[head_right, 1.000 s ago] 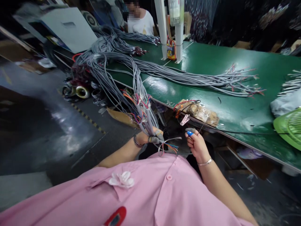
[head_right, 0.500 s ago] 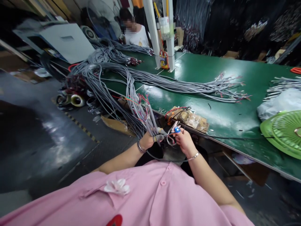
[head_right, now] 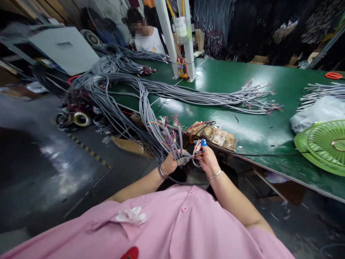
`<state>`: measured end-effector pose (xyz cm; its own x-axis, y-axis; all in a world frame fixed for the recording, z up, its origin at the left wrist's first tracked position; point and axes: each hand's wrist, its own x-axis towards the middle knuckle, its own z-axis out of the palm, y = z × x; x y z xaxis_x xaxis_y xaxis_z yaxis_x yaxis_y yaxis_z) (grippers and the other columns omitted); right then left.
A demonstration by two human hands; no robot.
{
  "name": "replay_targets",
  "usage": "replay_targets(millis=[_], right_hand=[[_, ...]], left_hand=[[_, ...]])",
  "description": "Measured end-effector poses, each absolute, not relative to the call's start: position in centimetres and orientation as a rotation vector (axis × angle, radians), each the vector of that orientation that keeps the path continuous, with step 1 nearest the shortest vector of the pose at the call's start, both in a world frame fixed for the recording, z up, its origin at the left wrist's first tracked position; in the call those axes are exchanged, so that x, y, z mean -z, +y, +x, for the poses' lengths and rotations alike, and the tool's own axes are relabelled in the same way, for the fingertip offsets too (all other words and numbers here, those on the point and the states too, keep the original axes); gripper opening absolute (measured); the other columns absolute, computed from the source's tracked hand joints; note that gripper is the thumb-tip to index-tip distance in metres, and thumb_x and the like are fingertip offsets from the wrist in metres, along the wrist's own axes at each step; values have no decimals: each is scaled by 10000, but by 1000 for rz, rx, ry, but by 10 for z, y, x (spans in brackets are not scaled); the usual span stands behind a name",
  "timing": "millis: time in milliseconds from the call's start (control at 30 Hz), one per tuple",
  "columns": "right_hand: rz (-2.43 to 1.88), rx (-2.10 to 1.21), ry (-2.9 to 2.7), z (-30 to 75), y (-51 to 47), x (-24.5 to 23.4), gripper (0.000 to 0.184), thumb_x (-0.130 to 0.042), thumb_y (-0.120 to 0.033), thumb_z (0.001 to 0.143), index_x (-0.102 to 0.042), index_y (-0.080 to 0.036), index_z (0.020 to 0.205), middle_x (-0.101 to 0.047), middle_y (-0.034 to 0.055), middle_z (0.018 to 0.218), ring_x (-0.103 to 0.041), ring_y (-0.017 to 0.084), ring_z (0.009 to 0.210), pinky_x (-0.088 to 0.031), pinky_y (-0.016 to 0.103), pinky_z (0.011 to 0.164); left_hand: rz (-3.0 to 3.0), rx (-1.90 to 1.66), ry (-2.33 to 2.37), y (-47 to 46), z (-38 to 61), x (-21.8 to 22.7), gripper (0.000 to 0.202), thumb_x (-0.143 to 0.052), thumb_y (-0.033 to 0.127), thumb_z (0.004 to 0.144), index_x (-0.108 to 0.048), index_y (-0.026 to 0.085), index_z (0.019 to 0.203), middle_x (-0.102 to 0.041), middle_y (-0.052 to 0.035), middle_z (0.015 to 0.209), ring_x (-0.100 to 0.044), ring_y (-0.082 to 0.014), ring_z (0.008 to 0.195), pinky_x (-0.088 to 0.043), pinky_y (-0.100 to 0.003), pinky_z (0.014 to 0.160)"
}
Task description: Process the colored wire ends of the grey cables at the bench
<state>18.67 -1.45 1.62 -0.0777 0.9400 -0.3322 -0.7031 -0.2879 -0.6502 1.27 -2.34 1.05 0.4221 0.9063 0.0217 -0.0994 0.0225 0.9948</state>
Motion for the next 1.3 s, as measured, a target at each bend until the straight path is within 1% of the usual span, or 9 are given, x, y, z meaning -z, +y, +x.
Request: replay_targets(millis=[167,400,600,733,833,967,1067,1167,1300], right_hand=[[-784,-1688,-376,184,-17,-15,457,-778,-596,698,-625,-170,757,-535,-54,551,-378,28,387,-292,135,323],[-799,-1817,-295,188,-20,-5,492,-628,-683,788,-581,-194,794,-702,32,723,-491,66,405,-279,150,301],[-819,-1869,-298,201,-32,8,477,-582,-667,835,-580,-191,849,-709,51,796,-547,81,472,-304,149,317],[-802,-1899,-310,208,-39,18,462,-632,-634,817,-628,-186,927,-698,49,836,-510,72,483,-258,147,315],[-800,-1913,-342,212,-46,20,448,-683,-610,785,-644,-177,895,-683,51,840,-445,56,477,-215,140,335],[-843,-1874,-555,216,-60,12,455,-679,-600,788,-647,-146,789,-602,18,700,-276,32,436,-131,156,366],[-937,-1823,-773,219,-72,0,518,-599,-643,826,-622,-139,708,-508,-12,581,-189,37,428,-112,189,386],[-1029,-1712,-1001,221,-82,-16,507,-611,-647,814,-620,-146,737,-498,-20,574,-214,48,445,-128,206,405],[-1149,-1503,-1274,220,-89,-34,388,-730,-521,772,-623,-149,751,-511,-29,607,-336,68,523,-246,214,476]], left_hand=[[1366,-884,798,-25,14,-10,356,-833,394,669,-730,82,807,-587,6,608,-488,-69,543,-411,-192,532],[1365,-886,739,-27,1,-10,360,-802,410,711,-746,93,874,-595,-11,634,-503,-80,543,-412,-190,511],[1497,-873,701,-40,-15,-20,352,-754,444,763,-757,102,848,-620,-39,655,-536,-101,584,-445,-202,551],[1635,-839,711,-53,-23,-29,343,-740,462,773,-762,122,814,-640,-53,661,-571,-131,627,-473,-228,592],[1660,-808,724,-62,-29,-33,335,-716,463,793,-767,135,837,-660,-64,691,-595,-146,639,-486,-245,596],[1591,-815,792,-70,-34,-34,389,-704,489,797,-757,139,955,-689,-76,744,-644,-181,710,-524,-271,640],[1580,-851,830,-74,-34,-34,380,-728,480,780,-754,130,927,-700,-81,752,-652,-185,729,-536,-278,670],[1593,-866,876,-76,-32,-34,355,-747,463,767,-748,129,887,-694,-71,728,-647,-175,723,-538,-275,676],[1621,-874,837,-75,-27,-31,348,-766,452,747,-736,123,857,-678,-55,724,-635,-166,722,-541,-276,693]])
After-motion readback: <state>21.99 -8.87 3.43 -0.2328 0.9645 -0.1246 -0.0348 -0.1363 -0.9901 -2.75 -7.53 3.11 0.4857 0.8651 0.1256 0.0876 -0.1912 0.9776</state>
